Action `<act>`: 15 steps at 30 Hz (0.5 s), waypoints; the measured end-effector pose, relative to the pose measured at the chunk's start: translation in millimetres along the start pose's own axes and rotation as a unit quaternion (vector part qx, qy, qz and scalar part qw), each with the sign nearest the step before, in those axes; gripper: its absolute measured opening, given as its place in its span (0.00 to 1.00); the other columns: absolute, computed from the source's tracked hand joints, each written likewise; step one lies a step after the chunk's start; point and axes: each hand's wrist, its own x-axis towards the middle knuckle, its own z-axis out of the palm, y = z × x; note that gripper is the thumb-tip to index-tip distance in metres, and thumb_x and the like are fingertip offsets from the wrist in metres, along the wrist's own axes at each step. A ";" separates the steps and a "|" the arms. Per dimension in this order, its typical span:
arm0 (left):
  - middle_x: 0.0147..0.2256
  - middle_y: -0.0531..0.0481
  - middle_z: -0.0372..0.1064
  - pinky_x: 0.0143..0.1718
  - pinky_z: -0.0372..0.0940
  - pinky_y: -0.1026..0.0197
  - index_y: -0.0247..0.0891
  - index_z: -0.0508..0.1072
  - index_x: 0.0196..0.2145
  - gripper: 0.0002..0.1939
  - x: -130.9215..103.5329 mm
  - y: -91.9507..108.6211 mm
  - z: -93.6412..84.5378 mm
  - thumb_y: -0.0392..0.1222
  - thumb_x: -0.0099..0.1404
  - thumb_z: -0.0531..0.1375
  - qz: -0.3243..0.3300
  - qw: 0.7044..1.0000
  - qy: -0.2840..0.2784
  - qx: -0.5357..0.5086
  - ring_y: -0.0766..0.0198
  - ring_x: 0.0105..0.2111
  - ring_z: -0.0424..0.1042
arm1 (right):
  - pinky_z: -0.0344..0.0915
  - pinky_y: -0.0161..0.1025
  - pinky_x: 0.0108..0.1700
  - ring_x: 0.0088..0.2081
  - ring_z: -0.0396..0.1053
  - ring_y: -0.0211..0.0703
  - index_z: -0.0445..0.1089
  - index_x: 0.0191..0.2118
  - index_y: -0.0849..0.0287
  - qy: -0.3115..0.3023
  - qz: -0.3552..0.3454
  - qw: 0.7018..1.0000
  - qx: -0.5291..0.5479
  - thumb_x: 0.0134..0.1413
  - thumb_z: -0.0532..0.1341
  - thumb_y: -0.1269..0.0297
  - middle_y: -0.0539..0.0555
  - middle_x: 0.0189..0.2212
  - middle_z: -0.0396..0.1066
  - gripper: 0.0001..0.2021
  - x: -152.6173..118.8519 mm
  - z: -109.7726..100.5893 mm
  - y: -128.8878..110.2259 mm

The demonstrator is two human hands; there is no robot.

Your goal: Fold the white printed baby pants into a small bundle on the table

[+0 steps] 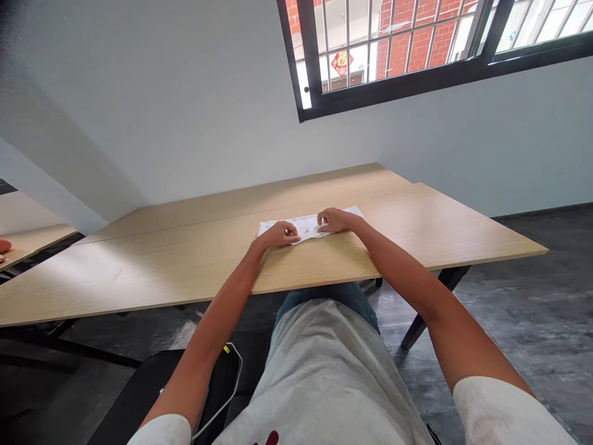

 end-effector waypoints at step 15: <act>0.72 0.46 0.29 0.69 0.35 0.36 0.47 0.41 0.71 0.52 -2.8 1.4 2.2 0.78 0.58 0.43 -0.257 0.946 -0.138 0.145 0.43 0.71 0.31 | 0.49 0.57 0.68 0.69 0.46 0.61 0.54 0.70 0.52 -0.083 0.140 0.984 -0.066 0.63 0.51 0.44 0.53 0.68 0.50 0.33 1.8 -5.2 54.4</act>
